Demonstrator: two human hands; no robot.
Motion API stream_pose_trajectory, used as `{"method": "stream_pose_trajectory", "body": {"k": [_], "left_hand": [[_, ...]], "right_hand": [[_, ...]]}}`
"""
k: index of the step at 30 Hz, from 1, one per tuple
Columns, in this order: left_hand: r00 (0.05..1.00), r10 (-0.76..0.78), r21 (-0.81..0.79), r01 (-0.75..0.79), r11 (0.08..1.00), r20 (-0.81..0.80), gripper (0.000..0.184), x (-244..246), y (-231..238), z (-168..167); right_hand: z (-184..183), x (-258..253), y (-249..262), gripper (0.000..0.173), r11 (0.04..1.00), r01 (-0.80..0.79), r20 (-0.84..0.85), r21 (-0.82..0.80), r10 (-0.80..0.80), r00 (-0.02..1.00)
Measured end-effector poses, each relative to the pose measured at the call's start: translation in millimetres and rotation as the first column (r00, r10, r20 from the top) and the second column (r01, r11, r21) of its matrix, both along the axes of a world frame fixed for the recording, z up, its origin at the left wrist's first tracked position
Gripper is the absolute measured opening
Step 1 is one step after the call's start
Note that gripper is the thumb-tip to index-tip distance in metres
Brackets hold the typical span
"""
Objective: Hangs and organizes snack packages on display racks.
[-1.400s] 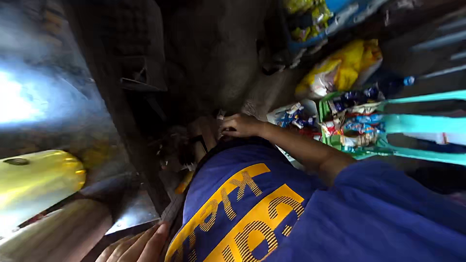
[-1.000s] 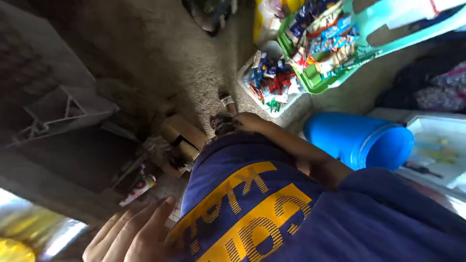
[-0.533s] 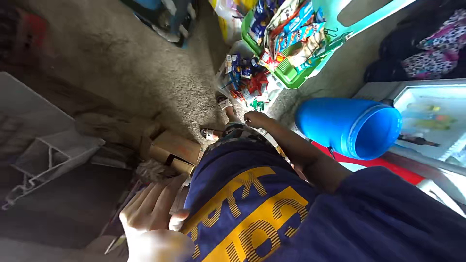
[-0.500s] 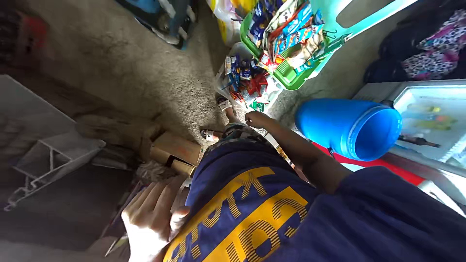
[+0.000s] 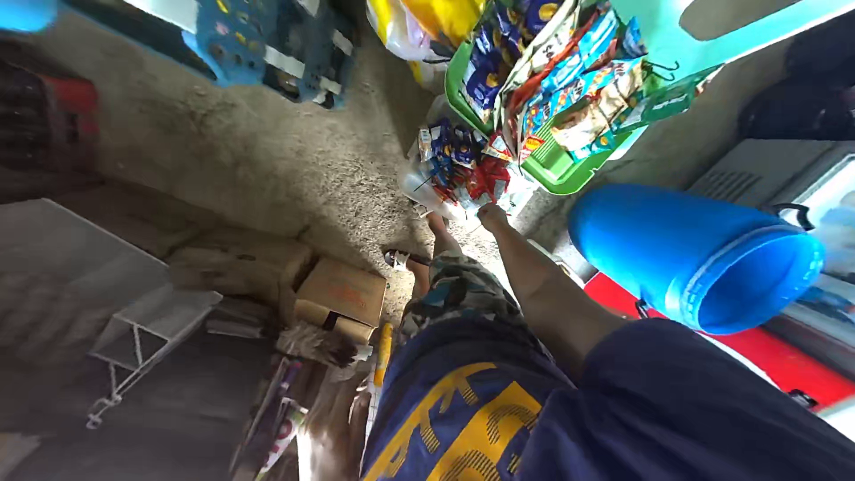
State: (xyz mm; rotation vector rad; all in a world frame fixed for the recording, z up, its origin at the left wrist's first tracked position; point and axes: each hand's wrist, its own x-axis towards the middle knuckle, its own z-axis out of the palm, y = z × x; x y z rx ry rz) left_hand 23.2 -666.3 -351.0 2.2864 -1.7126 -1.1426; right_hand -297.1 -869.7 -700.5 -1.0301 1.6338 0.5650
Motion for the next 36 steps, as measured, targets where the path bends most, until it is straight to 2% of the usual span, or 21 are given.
{"method": "stream_pose_trajectory", "body": {"k": [2, 5, 7, 9, 11, 12, 16, 19, 20, 22, 25, 28, 31, 36], "left_hand": [[1.0, 0.017, 0.049, -0.016, 0.999, -0.011, 0.053, 2.7, -10.1, -8.1], [0.999, 0.03, 0.104, -0.029, 0.994, -0.012, 0.048, 6.5, -23.9, -21.4], [1.0, 0.028, 0.14, -0.026, 0.99, -0.011, 0.041, 6.5, -31.6, -31.2], [1.0, 0.023, 0.162, -0.022, 0.987, -0.007, 0.036, 5.1, -36.1, -41.0], [0.999, 0.029, 0.192, -0.026, 0.981, -0.014, 0.033, 3.7, -36.3, -50.2], [0.999, 0.033, 0.211, -0.028, 0.977, -0.023, 0.033, 3.8, -34.6, -54.8], [0.998, 0.022, 0.342, -0.001, 0.94, -0.056, 0.036, 6.9, -26.3, -66.6], [0.994, 0.052, 0.391, -0.01, 0.92, -0.097, 0.036, 10.1, -25.8, -71.0], [0.994, 0.066, 0.397, -0.026, 0.918, -0.089, 0.036, 9.4, -26.0, -71.3], [0.995, 0.085, 0.395, -0.059, 0.917, -0.048, 0.037, 6.5, -23.6, -71.4], [0.989, 0.141, 0.432, -0.108, 0.895, -0.045, 0.035, 3.8, -21.0, -68.3], [0.981, 0.183, 0.452, -0.132, 0.882, -0.07, 0.036, 0.8, -13.6, -65.9], [0.981, 0.175, 0.405, -0.128, 0.905, -0.08, 0.037, -5.9, -3.1, -65.6], [0.978, 0.182, 0.393, -0.129, 0.91, -0.1, 0.039, -11.6, 12.1, -64.3]], "right_hand": [[-20.5, 5.2, -6.1, 0.04, 0.982, 0.187, -0.058, -0.025, -0.188, 0.98], [-60.6, 7.3, -1.9, 0.043, 0.862, 0.505, -0.106, -0.031, -0.506, 0.856], [-75.6, 10.4, -0.9, 0.048, 0.668, 0.743, -0.132, -0.03, -0.74, 0.66], [-81.5, 16.1, -3.3, 0.052, 0.437, 0.898, -0.136, -0.053, -0.894, 0.427], [-90.6, 19.2, -6.8, 0.051, 0.292, 0.951, -0.09, -0.098, -0.955, 0.284], [-95.3, 20.2, -9.8, 0.05, 0.267, 0.956, -0.063, -0.121, -0.963, 0.261], [-109.9, 15.7, -20.3, 0.04, 0.281, 0.948, -0.061, -0.148, -0.96, 0.275], [-109.9, 17.5, -30.4, 0.041, 0.168, 0.981, 0.039, -0.099, -0.984, 0.172], [-110.7, 20.5, -33.1, 0.036, 0.181, 0.978, 0.057, -0.106, -0.981, 0.187], [-110.0, 23.3, -36.2, 0.027, 0.335, 0.929, 0.04, -0.155, -0.938, 0.345], [-103.7, 16.3, -33.3, 0.039, 0.567, 0.81, -0.022, -0.151, -0.821, 0.571], [-93.3, 5.3, -12.9, 0.04, 0.641, 0.758, 0.031, -0.124, -0.761, 0.649], [-75.6, -10.1, 14.9, 0.039, 0.705, 0.705, 0.116, -0.079, -0.696, 0.709], [-31.5, -34.3, 45.9, 0.037, 0.791, 0.609, 0.177, -0.055, -0.592, 0.786]]}}
